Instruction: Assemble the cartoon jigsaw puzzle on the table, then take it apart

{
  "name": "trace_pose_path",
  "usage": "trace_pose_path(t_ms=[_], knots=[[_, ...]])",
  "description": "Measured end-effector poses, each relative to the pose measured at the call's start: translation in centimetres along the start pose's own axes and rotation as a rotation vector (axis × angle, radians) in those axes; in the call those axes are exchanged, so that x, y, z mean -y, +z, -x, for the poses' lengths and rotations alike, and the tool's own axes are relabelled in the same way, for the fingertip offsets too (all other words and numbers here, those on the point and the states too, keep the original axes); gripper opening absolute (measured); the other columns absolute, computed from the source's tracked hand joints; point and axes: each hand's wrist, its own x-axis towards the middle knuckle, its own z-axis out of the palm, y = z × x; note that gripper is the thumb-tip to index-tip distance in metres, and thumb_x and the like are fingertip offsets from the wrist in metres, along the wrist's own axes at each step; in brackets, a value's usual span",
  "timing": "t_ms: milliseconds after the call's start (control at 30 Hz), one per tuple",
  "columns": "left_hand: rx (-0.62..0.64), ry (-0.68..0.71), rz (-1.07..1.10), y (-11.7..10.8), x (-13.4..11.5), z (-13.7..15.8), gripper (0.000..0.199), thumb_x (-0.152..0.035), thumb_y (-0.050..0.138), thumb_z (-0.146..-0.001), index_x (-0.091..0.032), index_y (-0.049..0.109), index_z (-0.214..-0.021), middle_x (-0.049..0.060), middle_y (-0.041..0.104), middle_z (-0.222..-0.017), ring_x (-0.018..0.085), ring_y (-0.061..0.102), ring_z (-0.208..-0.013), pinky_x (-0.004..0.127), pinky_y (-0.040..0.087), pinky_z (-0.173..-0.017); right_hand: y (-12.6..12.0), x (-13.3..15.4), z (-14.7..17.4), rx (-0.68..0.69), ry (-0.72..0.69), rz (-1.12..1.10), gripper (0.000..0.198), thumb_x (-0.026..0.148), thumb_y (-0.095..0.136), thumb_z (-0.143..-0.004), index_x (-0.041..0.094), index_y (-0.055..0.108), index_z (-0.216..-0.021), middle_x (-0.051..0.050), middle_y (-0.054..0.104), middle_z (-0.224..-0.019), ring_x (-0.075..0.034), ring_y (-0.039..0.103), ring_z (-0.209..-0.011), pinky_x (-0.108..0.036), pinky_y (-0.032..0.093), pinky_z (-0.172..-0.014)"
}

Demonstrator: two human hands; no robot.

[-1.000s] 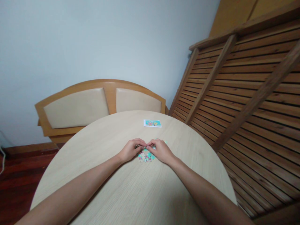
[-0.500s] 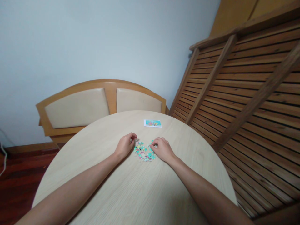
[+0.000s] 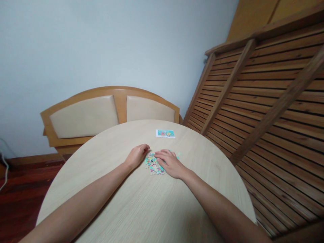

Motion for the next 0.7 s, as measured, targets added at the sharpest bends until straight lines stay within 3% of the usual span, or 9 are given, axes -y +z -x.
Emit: trace_pose_path(t_ms=[133, 433, 700], knots=[[0.022, 0.009, 0.013, -0.5, -0.3, 0.4, 0.018, -0.014, 0.050, -0.090, -0.019, 0.064, -0.101, 0.006, 0.073, -0.095, 0.021, 0.068, -0.088, 0.030, 0.052, -0.079, -0.1, 0.5, 0.3, 0.124, -0.034, -0.013, 0.045, 0.043, 0.032, -0.106, 0.029, 0.050, -0.145, -0.004, 0.053, -0.149, -0.028, 0.039, -0.140, -0.052, 0.026, -0.114], [0.184, 0.195, 0.049, -2.7, -1.3, 1.0, 0.036, -0.008, 0.053, -0.076, -0.021, 0.071, -0.105, 0.006, 0.073, -0.100, 0.023, 0.065, -0.096, 0.035, 0.048, -0.093, -0.4, 0.7, 0.4, 0.068, -0.045, 0.049, 0.045, 0.046, 0.035, -0.105, 0.025, 0.053, -0.140, -0.007, 0.058, -0.141, -0.025, 0.045, -0.132, -0.046, 0.031, -0.111], [0.226, 0.206, 0.058, -2.2, -0.7, 0.5, 0.021, -0.022, 0.052, -0.094, -0.022, 0.073, -0.095, 0.006, 0.074, -0.090, 0.022, 0.065, -0.088, 0.033, 0.046, -0.087, -0.2, 0.2, 0.6, 0.069, -0.037, 0.060, 0.048, 0.049, 0.036, -0.104, 0.025, 0.053, -0.142, -0.007, 0.056, -0.145, -0.025, 0.043, -0.134, -0.046, 0.028, -0.112]])
